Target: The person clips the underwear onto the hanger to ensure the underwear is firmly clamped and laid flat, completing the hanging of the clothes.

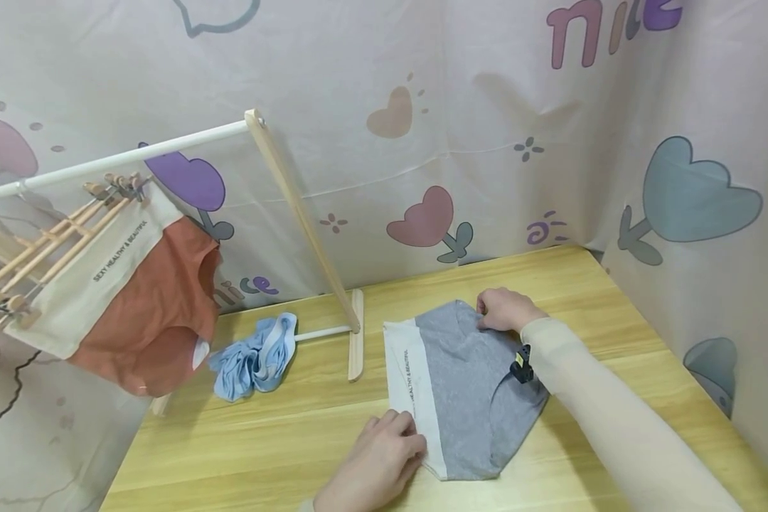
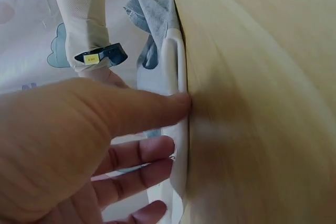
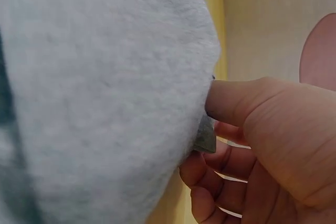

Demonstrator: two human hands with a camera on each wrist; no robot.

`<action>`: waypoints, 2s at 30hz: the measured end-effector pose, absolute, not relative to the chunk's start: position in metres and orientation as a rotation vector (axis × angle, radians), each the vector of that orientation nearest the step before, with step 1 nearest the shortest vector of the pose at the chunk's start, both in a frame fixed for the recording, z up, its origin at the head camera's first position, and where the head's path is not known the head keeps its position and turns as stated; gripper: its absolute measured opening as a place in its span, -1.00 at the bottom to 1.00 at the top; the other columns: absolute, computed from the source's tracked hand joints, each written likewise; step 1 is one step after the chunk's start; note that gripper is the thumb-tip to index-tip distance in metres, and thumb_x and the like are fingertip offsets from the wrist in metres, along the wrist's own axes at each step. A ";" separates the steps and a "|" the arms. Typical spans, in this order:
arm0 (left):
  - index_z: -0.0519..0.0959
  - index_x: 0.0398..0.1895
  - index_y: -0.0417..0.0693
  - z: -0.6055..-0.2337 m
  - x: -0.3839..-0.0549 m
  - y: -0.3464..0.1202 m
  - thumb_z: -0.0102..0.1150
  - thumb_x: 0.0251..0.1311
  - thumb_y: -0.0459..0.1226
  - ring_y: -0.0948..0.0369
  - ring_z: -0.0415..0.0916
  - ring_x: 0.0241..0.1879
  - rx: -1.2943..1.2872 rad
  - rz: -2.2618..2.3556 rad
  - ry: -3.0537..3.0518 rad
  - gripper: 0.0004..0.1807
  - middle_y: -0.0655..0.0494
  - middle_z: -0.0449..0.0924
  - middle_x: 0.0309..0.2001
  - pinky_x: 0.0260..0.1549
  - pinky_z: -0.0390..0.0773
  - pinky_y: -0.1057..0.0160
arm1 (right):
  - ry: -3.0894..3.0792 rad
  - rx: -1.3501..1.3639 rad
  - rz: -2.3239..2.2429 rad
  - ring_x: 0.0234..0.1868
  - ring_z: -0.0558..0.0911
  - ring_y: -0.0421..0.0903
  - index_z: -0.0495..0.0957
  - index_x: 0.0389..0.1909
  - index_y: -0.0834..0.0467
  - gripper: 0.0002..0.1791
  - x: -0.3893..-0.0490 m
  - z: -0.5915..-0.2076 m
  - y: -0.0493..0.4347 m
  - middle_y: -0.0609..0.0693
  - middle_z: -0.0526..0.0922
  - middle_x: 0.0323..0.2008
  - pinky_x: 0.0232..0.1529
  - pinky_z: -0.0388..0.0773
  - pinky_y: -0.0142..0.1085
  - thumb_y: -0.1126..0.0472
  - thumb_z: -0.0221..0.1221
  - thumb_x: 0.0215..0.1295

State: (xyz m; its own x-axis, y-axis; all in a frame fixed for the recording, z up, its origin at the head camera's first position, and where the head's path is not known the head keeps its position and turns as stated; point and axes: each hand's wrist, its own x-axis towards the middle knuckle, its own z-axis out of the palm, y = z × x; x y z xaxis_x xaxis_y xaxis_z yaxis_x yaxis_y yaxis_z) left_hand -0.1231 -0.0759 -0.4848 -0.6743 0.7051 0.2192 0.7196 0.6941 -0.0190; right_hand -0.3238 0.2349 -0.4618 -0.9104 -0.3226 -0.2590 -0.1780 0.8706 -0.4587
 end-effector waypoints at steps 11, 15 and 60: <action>0.65 -0.40 0.14 -0.476 -0.139 -0.101 0.48 0.18 -0.20 0.29 0.42 -0.42 -0.923 -0.173 -2.817 -0.86 0.30 0.51 -0.44 -0.44 0.24 0.36 | 2.694 -0.312 -0.572 -0.41 0.53 -0.08 0.54 -0.38 0.08 -0.77 -0.323 -0.453 0.241 -0.04 0.54 -0.45 -0.34 0.38 -0.24 0.10 0.31 0.46; 0.72 -0.26 0.07 -0.480 -0.143 -0.100 0.51 0.17 -0.15 0.29 0.48 -0.37 -0.845 -0.299 -2.880 -0.84 0.28 0.56 -0.39 -0.43 0.42 0.32 | 2.762 -0.342 -0.564 -0.37 0.56 -0.05 0.60 -0.20 0.13 -0.80 -0.322 -0.447 0.235 0.00 0.61 -0.38 -0.33 0.45 -0.19 0.08 0.33 0.43; 0.60 -0.46 0.05 -0.493 -0.153 -0.088 0.48 0.15 -0.32 0.39 0.34 -0.37 -0.458 -0.919 -2.957 -0.81 0.27 0.47 -0.38 -0.33 0.44 0.34 | 2.855 -0.393 -0.493 -0.34 0.57 -0.02 0.55 -0.41 0.04 -0.84 -0.339 -0.467 0.174 -0.02 0.61 -0.38 -0.36 0.45 -0.14 0.25 0.24 0.41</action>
